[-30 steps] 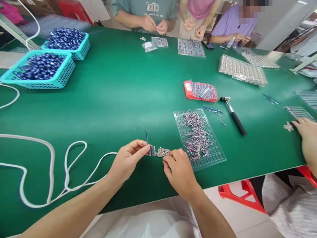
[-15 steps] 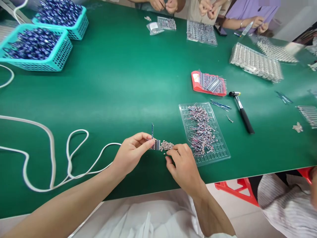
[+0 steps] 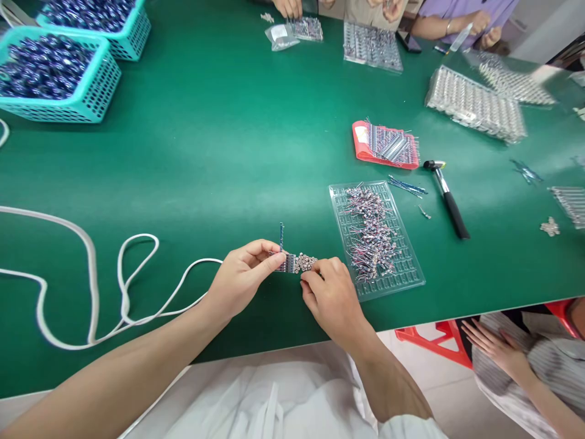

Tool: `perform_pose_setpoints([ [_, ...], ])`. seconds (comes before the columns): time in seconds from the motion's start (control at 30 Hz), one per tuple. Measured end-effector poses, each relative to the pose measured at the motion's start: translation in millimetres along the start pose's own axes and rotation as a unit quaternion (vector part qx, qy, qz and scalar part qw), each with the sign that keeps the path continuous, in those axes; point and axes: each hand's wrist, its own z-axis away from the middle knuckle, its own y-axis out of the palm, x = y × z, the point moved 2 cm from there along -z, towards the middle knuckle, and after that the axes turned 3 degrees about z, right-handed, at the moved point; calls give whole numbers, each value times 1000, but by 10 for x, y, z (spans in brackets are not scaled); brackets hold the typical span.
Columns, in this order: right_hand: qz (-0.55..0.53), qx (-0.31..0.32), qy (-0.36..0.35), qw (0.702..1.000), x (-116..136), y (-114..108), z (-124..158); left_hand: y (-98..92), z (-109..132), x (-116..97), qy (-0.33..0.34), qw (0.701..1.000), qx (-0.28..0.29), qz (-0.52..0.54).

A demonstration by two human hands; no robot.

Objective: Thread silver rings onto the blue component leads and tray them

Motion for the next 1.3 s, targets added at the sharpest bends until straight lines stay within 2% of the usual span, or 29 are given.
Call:
perform_pose_setpoints([
  [0.13,-2,8,-12,1000,15,34,-39,-3,-6,-6,-1,1000,1,6],
  [0.27,-8,-18,-9,1000,7,48,-43,0,-7,10,-7,1000,15,13],
  [0.47,-48,-146,41,987,3,-140,13,46,61,12,-24,992,116,34],
  [0.63,-52,-213,19,975,84,-287,-17,93,160,-40,28,983,182,16],
  [0.93,-65,-279,18,958,105,-260,12,116,223,-21,4,981,178,78],
  [1.3,-77,-293,32,952,114,-232,13,110,253,-9,66,979,191,26],
])
